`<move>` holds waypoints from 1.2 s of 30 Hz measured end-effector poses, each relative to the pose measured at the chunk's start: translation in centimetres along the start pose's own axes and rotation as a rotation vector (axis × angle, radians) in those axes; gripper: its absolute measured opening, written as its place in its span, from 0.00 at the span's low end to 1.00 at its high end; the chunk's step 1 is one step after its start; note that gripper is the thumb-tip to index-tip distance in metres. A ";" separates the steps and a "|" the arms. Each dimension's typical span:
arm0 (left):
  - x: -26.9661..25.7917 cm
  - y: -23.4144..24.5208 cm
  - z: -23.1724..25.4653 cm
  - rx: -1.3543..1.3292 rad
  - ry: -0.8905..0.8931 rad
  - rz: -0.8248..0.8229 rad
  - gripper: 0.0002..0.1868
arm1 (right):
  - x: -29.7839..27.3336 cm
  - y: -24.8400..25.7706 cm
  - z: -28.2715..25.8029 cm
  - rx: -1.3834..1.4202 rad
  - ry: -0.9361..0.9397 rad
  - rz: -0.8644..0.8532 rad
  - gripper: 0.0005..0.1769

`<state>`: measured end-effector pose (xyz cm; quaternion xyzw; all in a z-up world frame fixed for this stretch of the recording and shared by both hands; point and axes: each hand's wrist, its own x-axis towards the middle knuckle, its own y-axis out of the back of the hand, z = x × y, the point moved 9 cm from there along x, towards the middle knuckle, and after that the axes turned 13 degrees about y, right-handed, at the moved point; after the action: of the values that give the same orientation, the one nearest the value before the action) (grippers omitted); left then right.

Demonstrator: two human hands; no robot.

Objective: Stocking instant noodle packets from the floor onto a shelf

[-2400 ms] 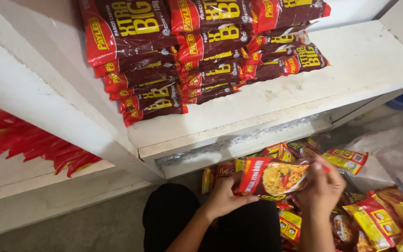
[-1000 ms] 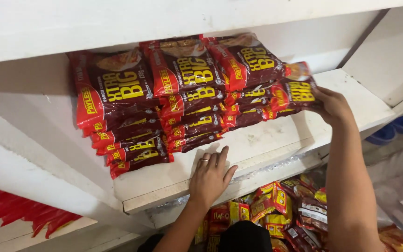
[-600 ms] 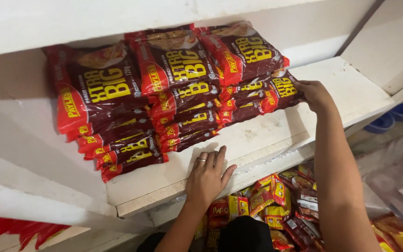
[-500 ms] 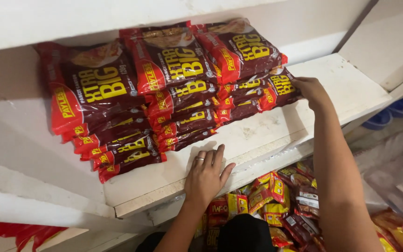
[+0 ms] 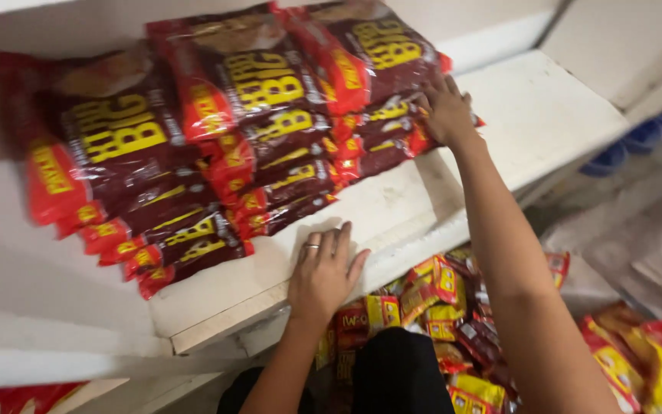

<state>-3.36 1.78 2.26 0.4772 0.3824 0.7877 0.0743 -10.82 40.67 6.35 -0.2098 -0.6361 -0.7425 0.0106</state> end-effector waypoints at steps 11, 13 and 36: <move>0.4 1.9 0.6 0.049 0.019 0.014 0.29 | -12.0 -3.8 5.8 1.456 -0.657 0.920 0.41; 0.4 1.8 0.7 0.045 0.021 0.012 0.28 | -10.6 -3.8 4.9 1.491 -0.643 0.953 0.42; 0.7 3.3 1.4 0.054 -0.026 0.051 0.25 | -46.4 -5.1 16.8 0.776 -0.424 0.848 0.15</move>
<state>-1.81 0.53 5.34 0.4987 0.3902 0.7726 0.0463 35.09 45.96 -11.78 -0.5685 -0.7096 -0.3297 0.2542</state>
